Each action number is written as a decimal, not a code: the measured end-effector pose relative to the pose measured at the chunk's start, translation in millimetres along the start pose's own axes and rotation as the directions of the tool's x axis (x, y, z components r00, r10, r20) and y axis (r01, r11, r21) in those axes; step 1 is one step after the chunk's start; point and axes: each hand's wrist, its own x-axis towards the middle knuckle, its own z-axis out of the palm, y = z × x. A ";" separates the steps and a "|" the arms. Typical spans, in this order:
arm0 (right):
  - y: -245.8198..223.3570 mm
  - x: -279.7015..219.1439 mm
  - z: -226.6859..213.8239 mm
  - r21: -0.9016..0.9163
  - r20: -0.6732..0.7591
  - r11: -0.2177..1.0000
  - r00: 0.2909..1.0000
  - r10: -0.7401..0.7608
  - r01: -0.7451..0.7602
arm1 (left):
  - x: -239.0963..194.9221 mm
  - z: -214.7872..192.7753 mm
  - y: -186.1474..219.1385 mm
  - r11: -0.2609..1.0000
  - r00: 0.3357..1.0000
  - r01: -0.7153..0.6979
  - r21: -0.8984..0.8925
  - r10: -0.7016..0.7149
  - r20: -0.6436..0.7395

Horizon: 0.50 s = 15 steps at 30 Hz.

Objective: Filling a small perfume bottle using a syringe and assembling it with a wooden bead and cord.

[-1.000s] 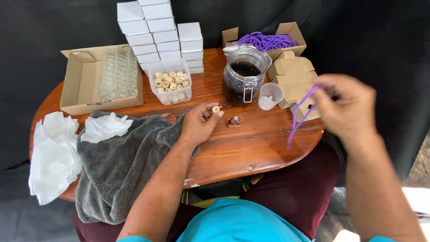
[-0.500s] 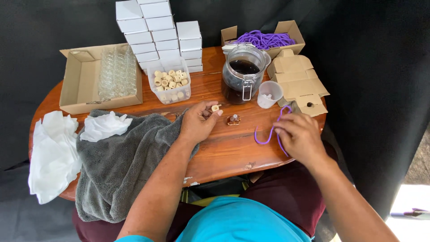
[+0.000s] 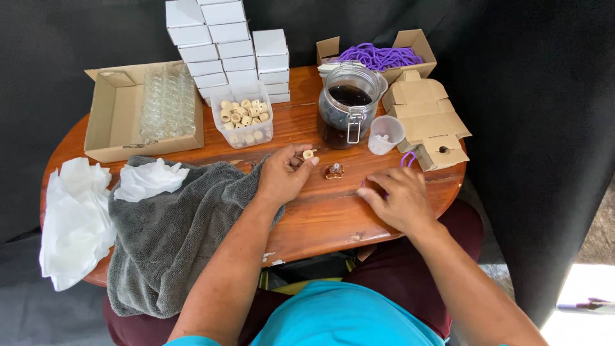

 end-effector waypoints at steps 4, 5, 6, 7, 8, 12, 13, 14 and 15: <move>-3.4 0.9 16.6 0.017 0.000 0.999 0.999 0.052 -0.052 | -0.7 -2.2 4.6 1.000 1.000 -0.002 0.000 0.002 -0.029; -3.0 0.1 20.0 0.034 0.043 0.995 0.995 0.087 -0.089 | -0.9 -1.5 5.1 1.000 1.000 -0.007 0.007 0.007 -0.028; -2.4 -0.8 23.5 0.050 0.087 0.991 0.989 0.122 -0.127 | -1.0 -0.6 5.6 1.000 1.000 -0.012 0.014 0.012 -0.026; -0.4 -0.4 24.6 0.048 0.086 0.991 0.989 0.124 -0.128 | -0.4 -1.3 5.7 1.000 1.000 -0.013 0.012 0.013 -0.025; 1.7 -0.1 25.7 0.048 0.124 0.990 0.984 0.128 -0.135 | 0.3 -2.0 5.9 1.000 1.000 -0.015 0.022 0.015 -0.014; -0.5 0.6 21.3 -0.031 0.211 0.994 0.971 0.109 -0.105 | -0.9 -2.8 6.0 0.999 1.000 -0.024 -0.045 0.024 0.011; 3.2 0.3 24.9 -0.032 0.212 0.994 0.971 0.107 -0.102 | -0.2 -2.5 4.5 0.999 1.000 -0.023 -0.045 0.023 0.008; 7.2 0.0 28.5 -0.059 0.236 0.996 0.969 0.078 -0.065 | 0.6 -2.1 2.9 0.993 1.000 -0.018 -0.120 0.019 0.005; 11.2 -1.2 31.9 -0.086 0.260 0.996 0.964 0.051 -0.030 | 1.1 -1.1 1.3 0.981 1.000 -0.013 -0.194 0.014 0.004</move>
